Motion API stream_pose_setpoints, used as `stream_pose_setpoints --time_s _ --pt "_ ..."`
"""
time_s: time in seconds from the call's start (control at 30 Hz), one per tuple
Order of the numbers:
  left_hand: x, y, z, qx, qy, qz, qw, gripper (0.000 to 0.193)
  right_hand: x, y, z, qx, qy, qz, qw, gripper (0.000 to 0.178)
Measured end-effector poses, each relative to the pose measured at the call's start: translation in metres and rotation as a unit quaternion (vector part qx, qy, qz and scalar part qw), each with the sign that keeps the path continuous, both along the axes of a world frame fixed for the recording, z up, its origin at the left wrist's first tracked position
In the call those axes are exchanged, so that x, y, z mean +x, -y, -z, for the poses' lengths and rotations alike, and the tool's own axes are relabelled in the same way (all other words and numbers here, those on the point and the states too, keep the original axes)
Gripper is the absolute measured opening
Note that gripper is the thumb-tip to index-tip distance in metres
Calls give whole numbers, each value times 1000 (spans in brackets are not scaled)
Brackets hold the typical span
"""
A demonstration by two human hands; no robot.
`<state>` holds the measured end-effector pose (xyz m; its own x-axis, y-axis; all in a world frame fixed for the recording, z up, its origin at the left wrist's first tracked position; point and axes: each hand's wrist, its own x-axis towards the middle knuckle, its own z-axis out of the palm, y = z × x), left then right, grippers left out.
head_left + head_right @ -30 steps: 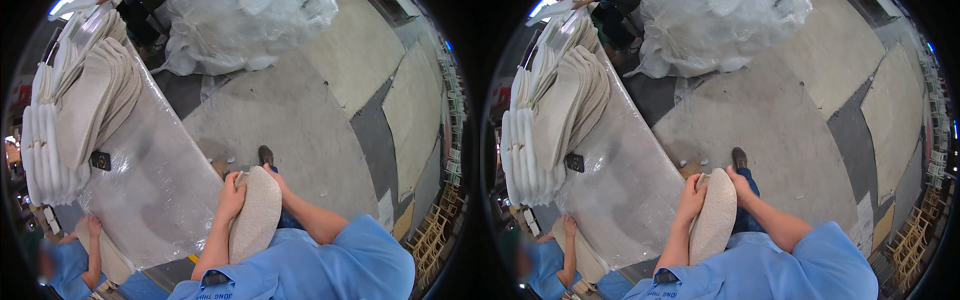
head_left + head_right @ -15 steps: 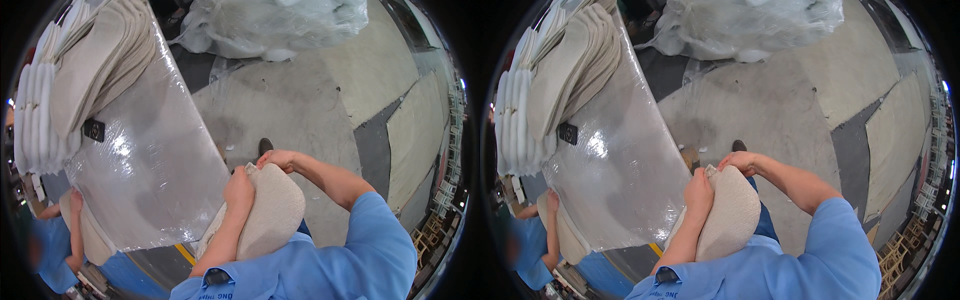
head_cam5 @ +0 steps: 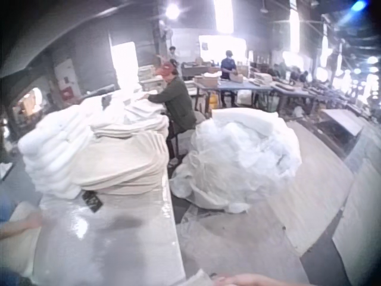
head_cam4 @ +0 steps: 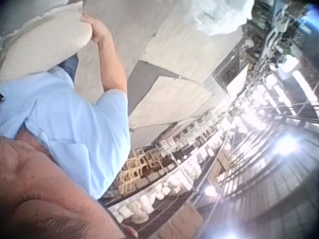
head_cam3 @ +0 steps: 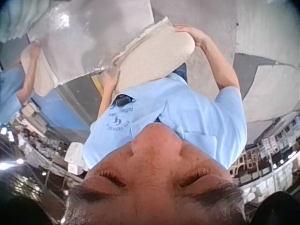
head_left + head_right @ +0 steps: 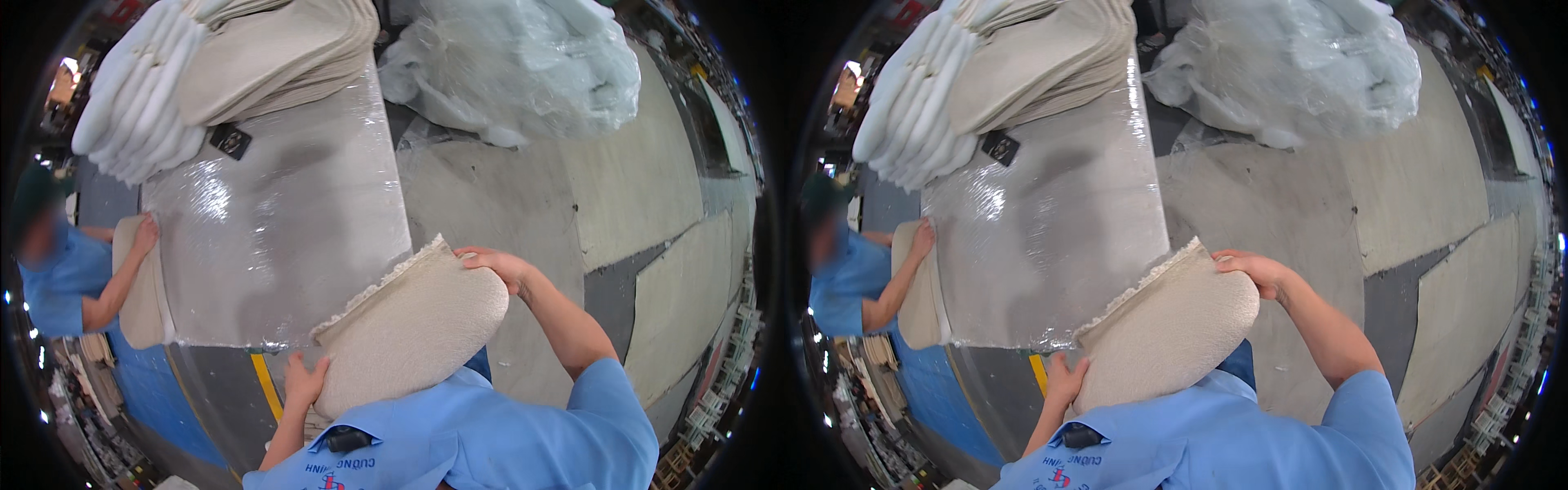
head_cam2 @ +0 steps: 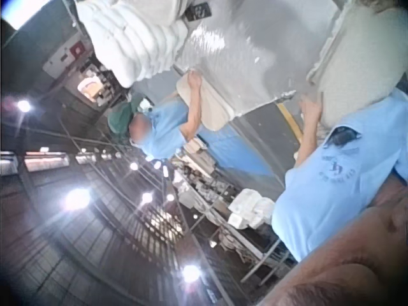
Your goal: The person inserts white foam pads into beige fabric covers at a workbench, aligns edges, and stacks the finished cushions. They handle each cushion one at a time, turning and adjusting the cover to fit the foam before placing it on a growing stack.
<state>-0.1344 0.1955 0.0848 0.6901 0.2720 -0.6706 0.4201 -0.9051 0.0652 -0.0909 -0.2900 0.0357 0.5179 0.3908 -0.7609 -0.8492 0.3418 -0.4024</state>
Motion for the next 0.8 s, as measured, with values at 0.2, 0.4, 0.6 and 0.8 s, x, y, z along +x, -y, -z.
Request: stream_pose_setpoints --time_s 0.2,0.4,0.6,0.8 --pt "15 -19 -7 -459 33 -325 826 66 -27 -11 -74 -33 156 163 974 91" --pt "182 22 13 -544 328 -351 688 63 -50 -65 -130 -123 432 190 873 108" --pt "277 70 35 -797 166 -356 458 55 -95 -177 -99 -306 596 -8 742 102" --pt "300 79 22 -859 41 -299 414 48 -84 -198 -93 -226 507 -72 828 57"
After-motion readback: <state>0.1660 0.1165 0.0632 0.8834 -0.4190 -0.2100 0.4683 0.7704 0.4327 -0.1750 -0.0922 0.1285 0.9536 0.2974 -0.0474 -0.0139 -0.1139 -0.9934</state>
